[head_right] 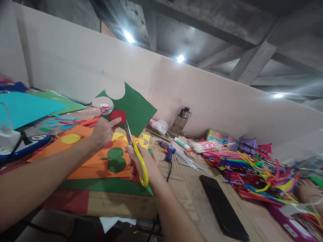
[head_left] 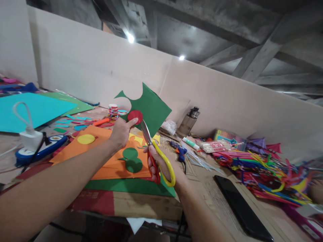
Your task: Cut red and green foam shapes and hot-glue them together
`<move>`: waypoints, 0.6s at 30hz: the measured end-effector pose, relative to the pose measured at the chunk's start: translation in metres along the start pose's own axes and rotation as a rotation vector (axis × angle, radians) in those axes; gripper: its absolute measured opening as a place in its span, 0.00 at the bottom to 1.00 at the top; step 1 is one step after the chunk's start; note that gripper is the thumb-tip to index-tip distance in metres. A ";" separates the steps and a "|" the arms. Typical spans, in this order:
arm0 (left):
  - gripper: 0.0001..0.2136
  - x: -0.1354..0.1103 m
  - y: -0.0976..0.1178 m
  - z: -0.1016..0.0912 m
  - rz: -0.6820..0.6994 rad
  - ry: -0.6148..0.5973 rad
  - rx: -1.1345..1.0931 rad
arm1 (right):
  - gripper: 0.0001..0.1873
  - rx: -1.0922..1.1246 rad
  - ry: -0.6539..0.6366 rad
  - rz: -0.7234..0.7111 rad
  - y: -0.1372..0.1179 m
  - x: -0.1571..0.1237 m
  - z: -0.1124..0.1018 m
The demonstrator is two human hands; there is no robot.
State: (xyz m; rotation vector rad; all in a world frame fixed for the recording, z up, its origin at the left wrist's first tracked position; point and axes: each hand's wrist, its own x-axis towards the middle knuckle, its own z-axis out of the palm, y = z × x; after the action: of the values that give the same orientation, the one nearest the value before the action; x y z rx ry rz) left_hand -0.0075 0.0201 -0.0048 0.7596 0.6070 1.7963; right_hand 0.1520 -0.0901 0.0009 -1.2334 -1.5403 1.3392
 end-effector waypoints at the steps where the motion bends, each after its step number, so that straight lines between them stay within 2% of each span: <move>1: 0.10 0.000 0.000 0.000 0.017 -0.010 0.006 | 0.29 0.007 -0.003 0.003 0.000 0.000 0.000; 9: 0.10 -0.001 -0.002 0.000 0.072 -0.076 -0.058 | 0.29 0.046 -0.050 0.026 0.002 0.003 -0.002; 18: 0.15 0.001 0.000 0.000 0.098 -0.066 -0.032 | 0.30 0.076 -0.061 0.055 0.003 0.003 -0.002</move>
State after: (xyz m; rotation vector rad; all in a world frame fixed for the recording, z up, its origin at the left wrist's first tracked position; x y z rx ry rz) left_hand -0.0077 0.0209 -0.0051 0.8359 0.5040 1.8583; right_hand 0.1539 -0.0870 -0.0013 -1.2055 -1.4923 1.4698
